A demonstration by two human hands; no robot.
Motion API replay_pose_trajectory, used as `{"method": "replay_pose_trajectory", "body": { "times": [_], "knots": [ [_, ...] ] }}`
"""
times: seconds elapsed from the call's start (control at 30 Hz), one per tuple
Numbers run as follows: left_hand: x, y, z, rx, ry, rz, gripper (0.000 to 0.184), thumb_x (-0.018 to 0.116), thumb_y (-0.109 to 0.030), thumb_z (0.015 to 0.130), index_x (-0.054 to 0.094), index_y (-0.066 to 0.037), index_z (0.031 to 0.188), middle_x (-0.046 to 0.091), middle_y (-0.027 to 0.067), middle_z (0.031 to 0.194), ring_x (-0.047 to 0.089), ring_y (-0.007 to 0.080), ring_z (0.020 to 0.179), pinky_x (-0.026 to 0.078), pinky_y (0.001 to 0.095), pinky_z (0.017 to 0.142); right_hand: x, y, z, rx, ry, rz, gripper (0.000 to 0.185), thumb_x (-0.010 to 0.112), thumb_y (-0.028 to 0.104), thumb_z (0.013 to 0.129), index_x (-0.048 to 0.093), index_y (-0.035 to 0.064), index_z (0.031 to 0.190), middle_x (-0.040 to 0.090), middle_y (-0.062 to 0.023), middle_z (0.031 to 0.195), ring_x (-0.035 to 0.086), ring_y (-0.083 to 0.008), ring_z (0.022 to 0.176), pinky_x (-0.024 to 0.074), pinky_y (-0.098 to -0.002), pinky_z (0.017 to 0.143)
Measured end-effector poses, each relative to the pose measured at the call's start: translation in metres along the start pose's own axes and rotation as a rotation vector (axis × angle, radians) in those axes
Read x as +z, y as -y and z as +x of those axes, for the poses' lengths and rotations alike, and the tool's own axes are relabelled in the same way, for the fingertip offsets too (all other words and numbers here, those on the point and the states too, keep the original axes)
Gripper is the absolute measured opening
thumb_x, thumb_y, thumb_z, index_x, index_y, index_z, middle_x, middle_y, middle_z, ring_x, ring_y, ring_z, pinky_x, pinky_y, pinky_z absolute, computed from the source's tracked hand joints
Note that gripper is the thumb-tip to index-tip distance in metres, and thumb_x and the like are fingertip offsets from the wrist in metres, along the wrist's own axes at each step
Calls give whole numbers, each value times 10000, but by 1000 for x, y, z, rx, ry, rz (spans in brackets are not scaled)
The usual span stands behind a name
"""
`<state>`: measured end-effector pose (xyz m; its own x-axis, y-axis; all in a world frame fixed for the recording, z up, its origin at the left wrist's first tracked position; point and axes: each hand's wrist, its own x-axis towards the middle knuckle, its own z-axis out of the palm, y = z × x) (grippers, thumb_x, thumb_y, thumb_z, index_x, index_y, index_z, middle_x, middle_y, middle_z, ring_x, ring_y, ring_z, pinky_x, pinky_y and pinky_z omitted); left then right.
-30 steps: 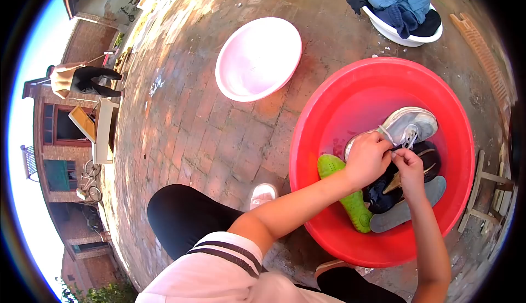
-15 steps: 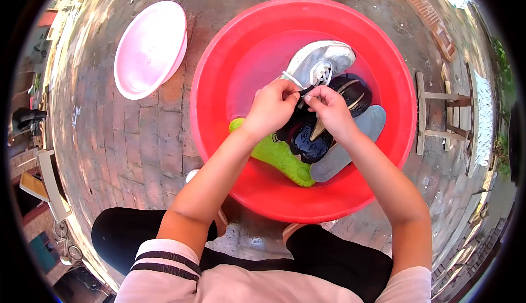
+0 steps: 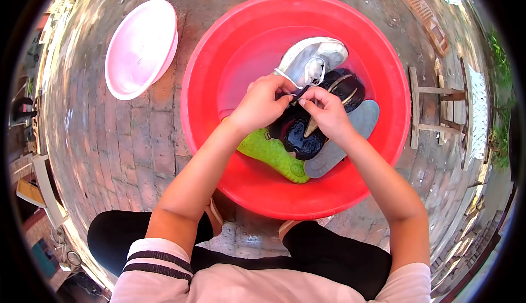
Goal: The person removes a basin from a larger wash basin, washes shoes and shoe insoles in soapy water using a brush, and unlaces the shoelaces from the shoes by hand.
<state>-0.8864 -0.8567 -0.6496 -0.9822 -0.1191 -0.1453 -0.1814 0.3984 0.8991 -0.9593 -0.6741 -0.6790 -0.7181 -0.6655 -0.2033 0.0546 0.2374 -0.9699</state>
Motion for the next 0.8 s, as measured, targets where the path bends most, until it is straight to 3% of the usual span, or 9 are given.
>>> {"method": "replay_pose_trajectory", "body": {
  "times": [0.03, 0.07, 0.2, 0.27, 0.33, 0.4, 0.5, 0.6, 0.8],
  "knots": [
    [-1, -2, 0, 80, -9, 206, 138, 601, -51, 838, 641, -29, 968, 638, 122, 876, 611, 237, 848, 475, 346, 787, 0, -2, -1, 34, 6, 28, 94, 643, 78, 869, 628, -5, 911, 613, -53, 886, 583, -124, 800, 470, -263, 733],
    [-1, -2, 1, 138, -31, 273, 97, 612, -69, 810, 645, -53, 900, 628, 150, 873, 592, 331, 820, 450, 419, 797, 0, -2, -2, 68, 12, 54, 104, 643, 82, 874, 631, -9, 923, 624, -50, 900, 584, -117, 809, 469, -259, 735],
    [5, -1, 1, 279, -111, 350, 64, 600, -103, 806, 624, -49, 783, 629, 150, 812, 588, 361, 857, 399, 460, 825, 0, 0, -5, 117, -33, 20, 125, 662, 93, 870, 659, -16, 931, 635, -44, 920, 586, -108, 813, 470, -249, 728],
    [7, 1, 3, 265, -85, 472, 59, 590, -95, 779, 630, -56, 797, 631, 154, 826, 597, 335, 870, 404, 446, 814, -1, 2, -1, -57, -136, -246, 132, 697, 109, 848, 687, -17, 885, 615, -53, 916, 562, -126, 778, 453, -243, 701],
    [7, -1, 5, 253, -83, 498, 91, 601, -65, 719, 631, -46, 803, 630, 138, 818, 595, 317, 879, 403, 424, 835, -3, 18, -1, 89, -170, -255, 199, 721, 147, 847, 685, -28, 936, 593, -23, 899, 501, -83, 745, 413, -228, 647],
    [14, 1, 7, 290, -144, 480, 141, 631, -81, 686, 625, -31, 818, 630, 132, 866, 583, 300, 935, 394, 401, 869, -10, 24, 3, 464, -84, 117, 156, 669, 195, 902, 676, 49, 959, 588, 33, 858, 488, -48, 725, 391, -208, 619],
    [38, 12, 13, 358, -231, 564, 138, 627, -168, 699, 643, -60, 783, 621, 84, 827, 565, 245, 888, 370, 392, 904, -10, 34, 6, 651, -27, 422, 116, 574, 232, 935, 606, 129, 976, 630, 36, 890, 554, -66, 762, 435, -224, 673],
    [54, 18, 16, 335, -340, 639, 147, 614, -188, 697, 660, -67, 767, 623, 70, 789, 562, 241, 873, 363, 380, 892, -17, 15, 12, 700, -36, 469, 121, 526, 254, 944, 582, 159, 992, 624, 52, 892, 564, -70, 813, 436, -222, 725],
    [53, 13, 16, 176, -149, 644, 153, 648, -243, 637, 687, -107, 693, 659, 65, 743, 590, 234, 803, 371, 376, 795, -5, 13, 9, 654, -38, 407, 130, 519, 261, 966, 563, 141, 984, 630, 26, 956, 590, -85, 868, 468, -251, 739]
  ]
}}
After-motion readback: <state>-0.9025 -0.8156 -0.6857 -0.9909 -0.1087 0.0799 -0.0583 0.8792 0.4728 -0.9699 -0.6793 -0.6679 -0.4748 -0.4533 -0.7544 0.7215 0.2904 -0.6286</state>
